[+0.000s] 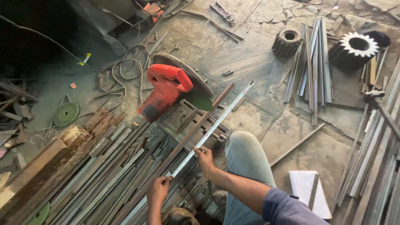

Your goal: The person measures a length of metal tubing with a tape measure while sitting on the floor and then uses an abrasive chop saw to cut the tubing.

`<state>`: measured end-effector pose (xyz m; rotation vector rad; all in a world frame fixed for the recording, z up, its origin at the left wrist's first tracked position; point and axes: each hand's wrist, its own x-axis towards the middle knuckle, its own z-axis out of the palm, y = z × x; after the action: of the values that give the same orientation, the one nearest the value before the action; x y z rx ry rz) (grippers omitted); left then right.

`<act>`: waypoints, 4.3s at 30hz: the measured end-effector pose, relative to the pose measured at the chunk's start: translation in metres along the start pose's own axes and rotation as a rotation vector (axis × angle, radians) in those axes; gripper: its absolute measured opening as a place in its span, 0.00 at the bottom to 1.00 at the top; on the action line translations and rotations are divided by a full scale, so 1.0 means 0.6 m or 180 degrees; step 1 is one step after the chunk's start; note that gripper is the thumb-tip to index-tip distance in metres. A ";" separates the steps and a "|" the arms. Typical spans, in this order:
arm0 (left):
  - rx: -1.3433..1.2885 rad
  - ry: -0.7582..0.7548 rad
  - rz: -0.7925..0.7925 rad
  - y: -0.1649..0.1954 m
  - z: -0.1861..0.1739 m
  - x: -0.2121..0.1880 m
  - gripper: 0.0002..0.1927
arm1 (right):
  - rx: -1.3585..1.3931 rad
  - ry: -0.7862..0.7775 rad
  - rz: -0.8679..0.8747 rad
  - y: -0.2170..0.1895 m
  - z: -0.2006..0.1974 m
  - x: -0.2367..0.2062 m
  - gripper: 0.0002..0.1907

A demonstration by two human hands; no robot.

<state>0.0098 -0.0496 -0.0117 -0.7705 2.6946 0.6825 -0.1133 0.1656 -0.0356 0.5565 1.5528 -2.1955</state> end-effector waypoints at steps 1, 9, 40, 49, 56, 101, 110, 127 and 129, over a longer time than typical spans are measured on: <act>-0.0024 0.0073 0.0005 0.004 -0.004 -0.004 0.22 | 0.0005 0.0012 0.0015 0.002 0.000 0.001 0.11; 0.0079 0.0209 0.0074 0.026 -0.011 -0.016 0.22 | 0.0089 -0.0202 0.0173 0.040 -0.013 0.020 0.12; 0.0140 -0.0048 -0.0261 0.013 -0.015 -0.012 0.22 | -0.0453 -0.0691 0.0853 0.038 0.004 -0.007 0.16; 0.0113 -0.0048 -0.0080 -0.008 0.006 0.011 0.24 | -0.0291 -0.0710 0.0467 0.065 -0.003 0.005 0.14; 0.0089 -0.0260 -0.0261 -0.007 0.007 0.017 0.25 | -0.0947 -0.0856 0.0453 0.049 0.000 -0.023 0.12; 0.0243 -0.0136 -0.0180 0.004 0.024 0.008 0.22 | -0.0192 -0.1127 0.0768 0.131 0.014 -0.054 0.13; 0.0647 0.0084 -0.0354 0.000 0.010 -0.011 0.19 | -0.0736 -0.1199 0.1150 0.129 0.013 -0.063 0.19; 0.0476 -0.0031 -0.0532 -0.007 0.015 -0.003 0.22 | 0.0173 -0.0692 0.0860 0.128 0.019 -0.053 0.22; 0.0391 0.0072 -0.0412 -0.006 0.016 -0.002 0.22 | 0.0183 -0.0515 0.0694 0.122 0.024 -0.051 0.21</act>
<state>0.0141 -0.0471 -0.0206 -0.9155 2.6493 0.4763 -0.0504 0.1324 -0.0729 0.5245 1.2867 -2.0697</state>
